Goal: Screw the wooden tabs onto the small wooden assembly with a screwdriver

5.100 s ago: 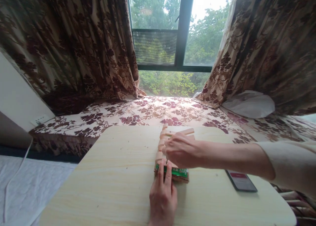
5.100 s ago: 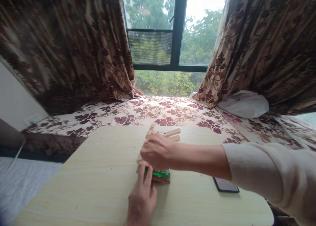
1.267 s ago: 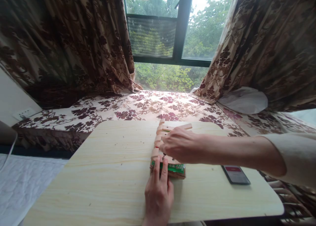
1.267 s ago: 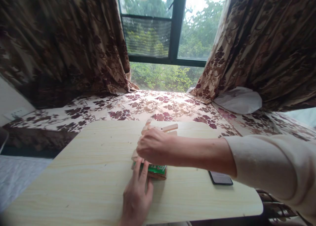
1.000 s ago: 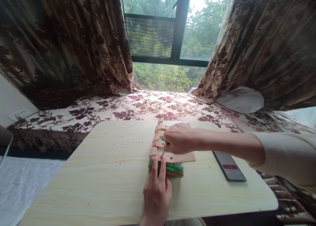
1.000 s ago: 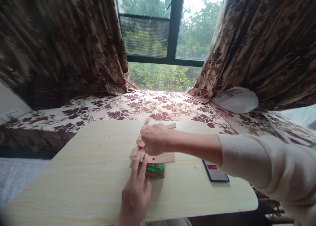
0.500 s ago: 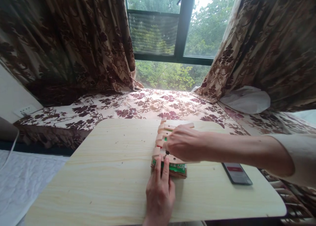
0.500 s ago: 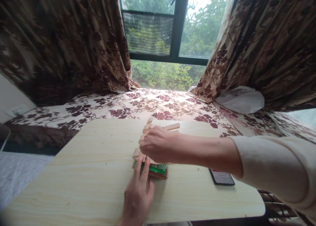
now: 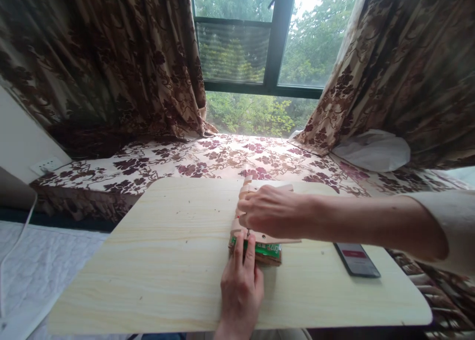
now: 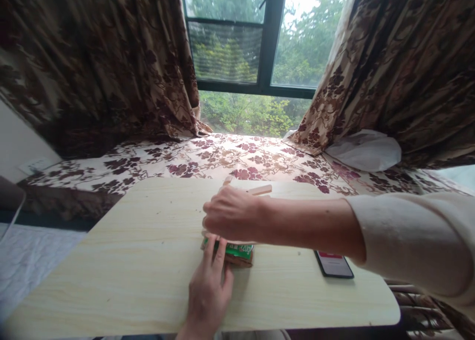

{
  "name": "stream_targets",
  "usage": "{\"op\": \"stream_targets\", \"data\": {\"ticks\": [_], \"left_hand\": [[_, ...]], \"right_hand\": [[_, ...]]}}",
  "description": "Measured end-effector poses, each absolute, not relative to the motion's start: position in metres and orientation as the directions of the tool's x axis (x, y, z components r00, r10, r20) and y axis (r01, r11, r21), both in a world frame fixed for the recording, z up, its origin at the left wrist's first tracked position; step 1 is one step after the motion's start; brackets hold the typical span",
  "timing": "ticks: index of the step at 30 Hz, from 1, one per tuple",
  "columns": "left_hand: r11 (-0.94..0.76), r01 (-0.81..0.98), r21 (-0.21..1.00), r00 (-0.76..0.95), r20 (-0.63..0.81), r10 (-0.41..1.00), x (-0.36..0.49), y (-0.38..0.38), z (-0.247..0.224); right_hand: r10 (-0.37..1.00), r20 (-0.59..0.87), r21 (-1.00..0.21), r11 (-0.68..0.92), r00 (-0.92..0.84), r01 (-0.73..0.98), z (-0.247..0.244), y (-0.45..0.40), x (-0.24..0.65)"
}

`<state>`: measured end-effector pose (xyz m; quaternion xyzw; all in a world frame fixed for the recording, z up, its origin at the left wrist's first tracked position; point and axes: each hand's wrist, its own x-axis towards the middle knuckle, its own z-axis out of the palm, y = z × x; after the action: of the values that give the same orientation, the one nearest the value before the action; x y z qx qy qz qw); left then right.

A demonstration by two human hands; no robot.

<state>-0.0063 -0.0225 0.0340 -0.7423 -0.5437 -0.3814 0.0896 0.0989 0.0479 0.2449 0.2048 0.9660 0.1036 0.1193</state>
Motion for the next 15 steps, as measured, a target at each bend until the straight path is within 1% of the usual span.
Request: {"op": "stream_targets", "data": {"ticks": [2, 4, 7, 11, 13, 15], "left_hand": [[-0.389, 0.878, 0.278, 0.113, 0.669, 0.734, -0.006, -0.022, 0.033], [-0.390, 0.878, 0.277, 0.114, 0.670, 0.733, -0.006, -0.022, 0.033], [-0.390, 0.874, 0.291, 0.120, 0.649, 0.751, -0.006, -0.023, 0.033], [-0.385, 0.875, 0.293, 0.124, 0.633, 0.764, -0.006, -0.023, 0.033], [-0.381, 0.877, 0.293, 0.121, 0.633, 0.765, -0.006, -0.023, 0.033], [-0.376, 0.879, 0.294, 0.118, 0.630, 0.768, -0.006, -0.023, 0.033]], "right_hand": [[0.392, -0.177, 0.250, 0.905, -0.903, 0.344, 0.240, 0.049, 0.099], [0.395, -0.170, 0.252, 0.903, -0.903, 0.348, 0.236, 0.051, 0.100], [0.496, -0.217, 0.242, 0.862, -0.841, 0.446, 0.236, 0.055, 0.100], [0.676, -0.264, 0.189, 0.736, -0.688, 0.650, 0.246, 0.057, 0.099], [0.721, -0.269, 0.173, 0.688, -0.639, 0.704, 0.249, 0.057, 0.099], [0.727, -0.285, 0.183, 0.681, -0.624, 0.709, 0.252, 0.056, 0.100]]}}
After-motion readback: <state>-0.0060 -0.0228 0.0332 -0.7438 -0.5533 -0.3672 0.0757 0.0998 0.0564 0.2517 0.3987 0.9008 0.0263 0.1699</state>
